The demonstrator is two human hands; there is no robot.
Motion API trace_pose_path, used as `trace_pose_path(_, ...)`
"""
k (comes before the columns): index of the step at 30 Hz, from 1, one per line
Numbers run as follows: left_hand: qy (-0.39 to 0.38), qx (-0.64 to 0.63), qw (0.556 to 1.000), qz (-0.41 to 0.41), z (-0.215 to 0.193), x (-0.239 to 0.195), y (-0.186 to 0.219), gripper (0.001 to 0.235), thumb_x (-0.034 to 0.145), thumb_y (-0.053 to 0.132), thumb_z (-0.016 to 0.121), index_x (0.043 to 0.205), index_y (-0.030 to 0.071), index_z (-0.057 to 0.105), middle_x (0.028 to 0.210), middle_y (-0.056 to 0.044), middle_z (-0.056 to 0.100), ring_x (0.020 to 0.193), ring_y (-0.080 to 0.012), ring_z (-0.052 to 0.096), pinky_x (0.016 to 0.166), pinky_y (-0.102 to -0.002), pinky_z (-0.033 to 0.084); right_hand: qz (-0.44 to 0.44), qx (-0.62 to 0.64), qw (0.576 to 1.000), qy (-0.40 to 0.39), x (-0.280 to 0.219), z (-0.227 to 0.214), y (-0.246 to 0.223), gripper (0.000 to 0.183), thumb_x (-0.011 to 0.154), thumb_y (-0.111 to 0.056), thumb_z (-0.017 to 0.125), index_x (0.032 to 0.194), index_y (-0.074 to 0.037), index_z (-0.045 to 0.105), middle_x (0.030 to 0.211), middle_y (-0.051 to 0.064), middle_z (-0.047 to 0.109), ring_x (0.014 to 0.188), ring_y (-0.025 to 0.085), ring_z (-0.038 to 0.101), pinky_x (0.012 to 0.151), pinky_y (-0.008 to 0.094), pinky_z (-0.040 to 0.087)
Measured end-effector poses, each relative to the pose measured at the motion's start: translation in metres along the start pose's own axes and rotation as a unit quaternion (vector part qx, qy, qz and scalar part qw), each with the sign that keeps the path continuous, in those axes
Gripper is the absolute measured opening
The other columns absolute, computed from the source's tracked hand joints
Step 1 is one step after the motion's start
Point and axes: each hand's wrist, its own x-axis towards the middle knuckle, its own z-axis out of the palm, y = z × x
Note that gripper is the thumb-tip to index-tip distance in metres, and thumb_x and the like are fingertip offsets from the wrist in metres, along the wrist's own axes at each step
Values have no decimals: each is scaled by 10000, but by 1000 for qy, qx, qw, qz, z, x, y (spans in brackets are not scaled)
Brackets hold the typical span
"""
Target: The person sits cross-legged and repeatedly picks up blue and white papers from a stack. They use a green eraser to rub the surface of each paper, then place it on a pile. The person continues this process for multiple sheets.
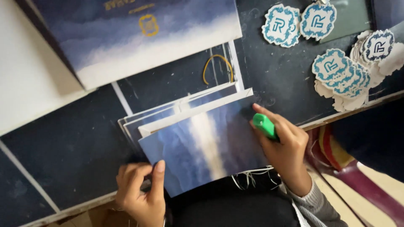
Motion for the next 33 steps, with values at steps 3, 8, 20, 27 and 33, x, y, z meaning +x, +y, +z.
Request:
trace_pose_path(3, -18, 20, 999, -19, 0, -2, -1, 241, 989, 188, 791, 814, 62, 684, 795, -44, 665, 744, -221, 575, 812, -373, 433, 18, -11, 1000, -20, -1, 2, 5, 299, 1031, -22, 809, 1324, 3, 757, 1206, 117, 813, 930, 182, 779, 808, 307, 583)
trace_pose_path(8, -9, 25, 999, -23, 4, -1, -4, 251, 965, 150, 811, 785, 58, 663, 757, -40, 641, 718, -186, 561, 755, -332, 437, 36, -21, 999, -27, -2, 4, 9, 303, 1045, -27, 784, 1347, -46, 763, 1026, 74, 785, 727, 153, 633, 698, 297, 495)
trace_pose_path(20, -17, 20, 999, -42, 10, -1, -12, 226, 945, 157, 831, 809, 53, 683, 773, -38, 677, 728, -182, 605, 801, -352, 453, 28, -17, 999, -24, 2, 6, 10, 290, 1037, 6, 785, 1325, 10, 753, 1048, 91, 803, 735, 148, 663, 669, 289, 505)
trace_pose_path(27, -36, 46, 996, -67, 8, 3, -7, 243, 961, 199, 814, 790, 65, 704, 761, -30, 678, 738, -180, 611, 788, -348, 451, 37, -1, 999, -31, 5, 6, 6, 287, 1034, 13, 784, 1317, 36, 743, 1127, 103, 802, 703, 150, 605, 654, 294, 487)
trace_pose_path(33, -46, 49, 996, -52, 6, 6, -9, 218, 954, 183, 827, 803, 66, 721, 769, -22, 692, 732, -188, 606, 749, -351, 455, 48, 3, 998, -31, 8, 5, 2, 265, 1024, 34, 789, 1286, 48, 754, 1222, 124, 812, 812, 164, 726, 714, 292, 552)
